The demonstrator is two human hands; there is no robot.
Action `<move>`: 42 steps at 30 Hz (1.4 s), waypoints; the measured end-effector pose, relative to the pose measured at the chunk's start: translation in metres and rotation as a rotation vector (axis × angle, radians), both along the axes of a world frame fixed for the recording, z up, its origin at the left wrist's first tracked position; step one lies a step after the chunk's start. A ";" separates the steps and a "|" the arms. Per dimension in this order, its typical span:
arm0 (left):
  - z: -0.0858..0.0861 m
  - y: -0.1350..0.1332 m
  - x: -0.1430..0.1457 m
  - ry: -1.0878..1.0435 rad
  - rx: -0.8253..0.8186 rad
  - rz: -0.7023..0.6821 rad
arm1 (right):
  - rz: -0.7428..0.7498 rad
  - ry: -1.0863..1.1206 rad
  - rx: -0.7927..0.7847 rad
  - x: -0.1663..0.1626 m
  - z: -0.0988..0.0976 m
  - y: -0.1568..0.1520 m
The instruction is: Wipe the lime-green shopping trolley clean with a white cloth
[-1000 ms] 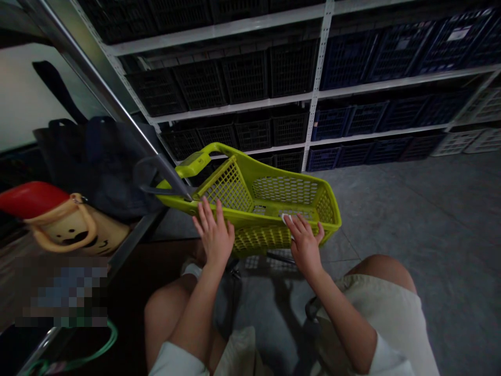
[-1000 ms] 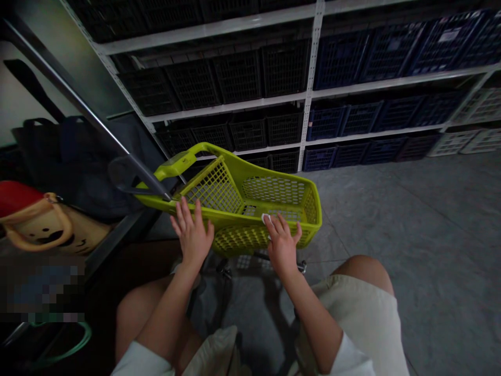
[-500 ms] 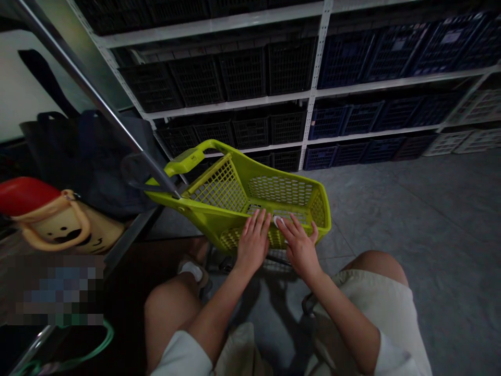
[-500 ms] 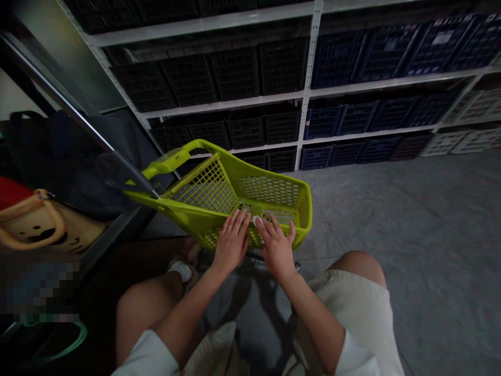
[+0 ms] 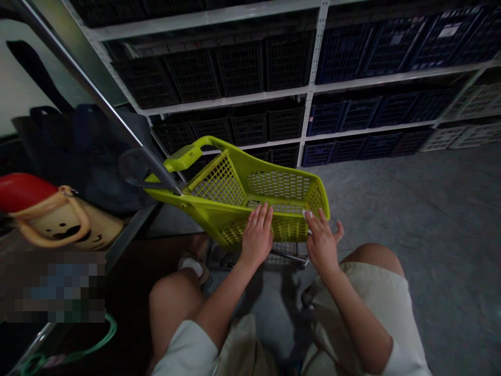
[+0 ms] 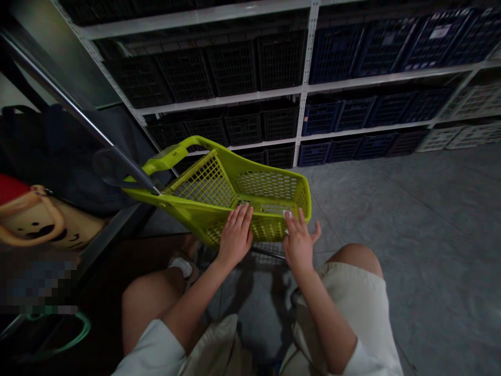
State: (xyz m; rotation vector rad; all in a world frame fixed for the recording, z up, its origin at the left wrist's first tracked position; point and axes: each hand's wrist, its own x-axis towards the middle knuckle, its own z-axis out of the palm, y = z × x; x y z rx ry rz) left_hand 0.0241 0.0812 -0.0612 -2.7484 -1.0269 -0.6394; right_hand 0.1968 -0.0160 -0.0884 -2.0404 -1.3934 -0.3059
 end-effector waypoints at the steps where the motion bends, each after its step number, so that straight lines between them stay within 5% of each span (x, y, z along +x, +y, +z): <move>1: 0.000 0.000 0.000 -0.004 -0.002 0.004 | 0.048 0.024 -0.005 -0.018 0.008 0.010; 4: -0.002 0.001 0.001 -0.010 -0.009 0.017 | 0.198 0.063 -0.052 -0.058 0.026 0.035; 7: -0.004 0.002 0.000 0.001 -0.005 0.013 | 0.253 0.024 -0.100 -0.062 0.029 0.038; 10: -0.003 0.004 0.000 0.005 0.002 0.000 | 0.220 -0.047 -0.108 -0.031 0.015 0.018; 17: -0.002 0.001 0.005 -0.023 -0.008 0.012 | -0.115 0.010 -0.064 0.041 -0.017 -0.025; 21: -0.004 0.000 0.007 -0.041 -0.011 0.019 | -0.109 0.046 -0.121 0.002 0.008 -0.001; 27: -0.007 0.002 0.008 -0.050 -0.008 0.021 | 0.198 0.038 -0.148 -0.064 0.039 0.046; 31: -0.004 0.002 0.006 -0.001 -0.005 0.032 | 0.190 -0.018 -0.127 -0.037 0.023 0.028; 37: 0.000 -0.001 0.006 0.041 0.012 0.034 | -0.075 0.071 -0.049 0.039 -0.013 -0.016; 42: -0.005 -0.004 0.012 0.005 0.018 0.087 | -0.055 0.067 -0.047 0.000 0.002 0.005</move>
